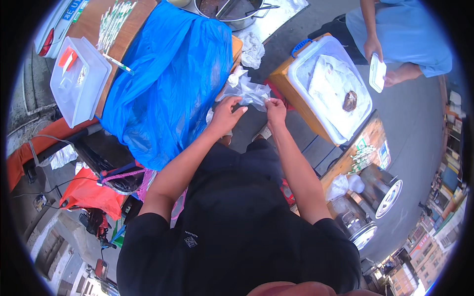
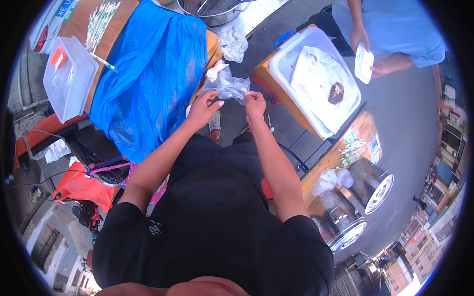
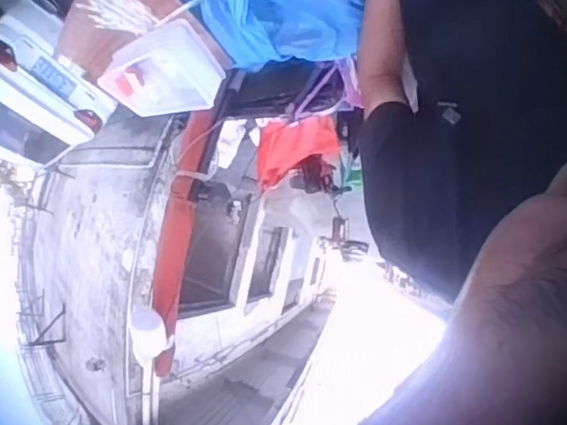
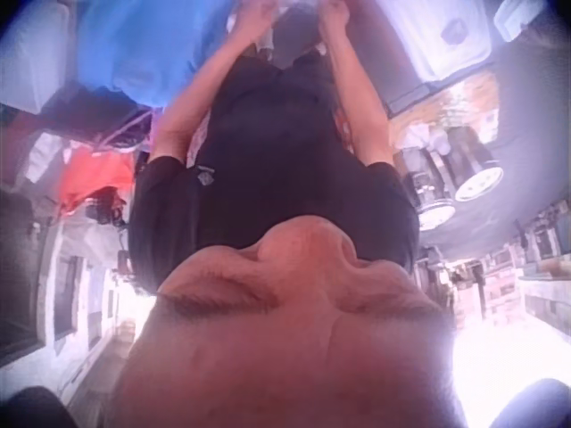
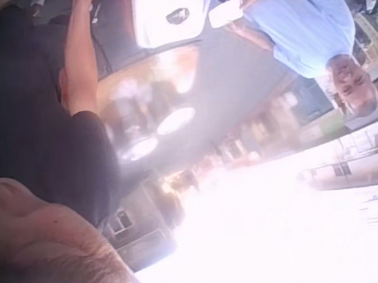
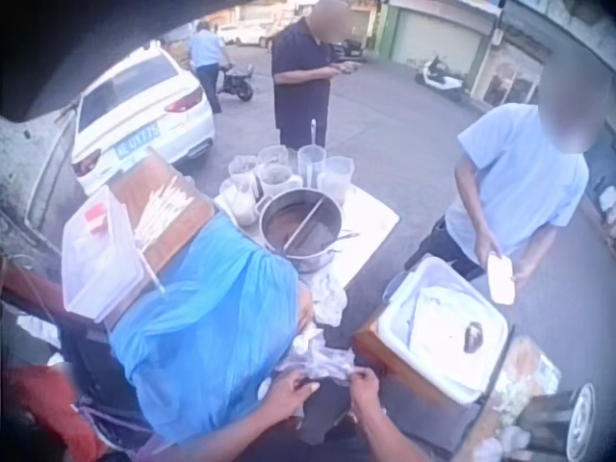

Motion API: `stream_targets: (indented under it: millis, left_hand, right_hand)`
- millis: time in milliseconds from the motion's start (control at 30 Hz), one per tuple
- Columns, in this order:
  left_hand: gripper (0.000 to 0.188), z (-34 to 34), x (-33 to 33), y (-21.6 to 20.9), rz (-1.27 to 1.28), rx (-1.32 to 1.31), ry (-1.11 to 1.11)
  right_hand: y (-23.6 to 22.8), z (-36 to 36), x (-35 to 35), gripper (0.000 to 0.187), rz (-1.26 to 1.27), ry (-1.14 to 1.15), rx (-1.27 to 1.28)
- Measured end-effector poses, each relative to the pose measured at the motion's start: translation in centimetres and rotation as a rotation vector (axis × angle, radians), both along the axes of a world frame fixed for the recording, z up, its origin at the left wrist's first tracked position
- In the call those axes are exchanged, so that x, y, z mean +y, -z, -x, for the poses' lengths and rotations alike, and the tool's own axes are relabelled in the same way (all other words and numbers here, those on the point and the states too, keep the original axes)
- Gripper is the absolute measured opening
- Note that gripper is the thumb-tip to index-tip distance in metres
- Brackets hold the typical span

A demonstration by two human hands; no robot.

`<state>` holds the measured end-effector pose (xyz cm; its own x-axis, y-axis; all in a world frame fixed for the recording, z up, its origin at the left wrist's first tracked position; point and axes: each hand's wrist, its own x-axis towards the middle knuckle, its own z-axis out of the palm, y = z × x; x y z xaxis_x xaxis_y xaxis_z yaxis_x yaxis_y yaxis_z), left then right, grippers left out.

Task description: The person scoops food from a large pot into styrofoam containers using a ladle and chopsticks, then places the containers into plastic bags and hands them to customers. The process is repeated for multiple orders at a street food stall.

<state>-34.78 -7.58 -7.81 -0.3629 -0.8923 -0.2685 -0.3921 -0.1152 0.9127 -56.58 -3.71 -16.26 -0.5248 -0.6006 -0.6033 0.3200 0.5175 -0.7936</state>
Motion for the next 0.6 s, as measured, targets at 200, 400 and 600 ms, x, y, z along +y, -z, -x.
stream_targets:
  millis: [200,400,600]
  left_hand:
    - [0.058,6.9,-3.8,2.3,0.412,-0.211,0.204]
    - [0.039,10.1,-6.6,0.5,0.452,-0.383,0.412]
    - [0.021,11.0,-7.6,2.1,0.025,-0.097,0.447]
  right_hand:
    - [-7.0,2.0,4.9,0.012,0.079,0.047,0.075]
    - [-11.9,3.6,7.4,0.006,0.212,-0.062,-0.006]
    - [-16.9,4.8,7.6,0.003,0.476,0.232,-0.577]
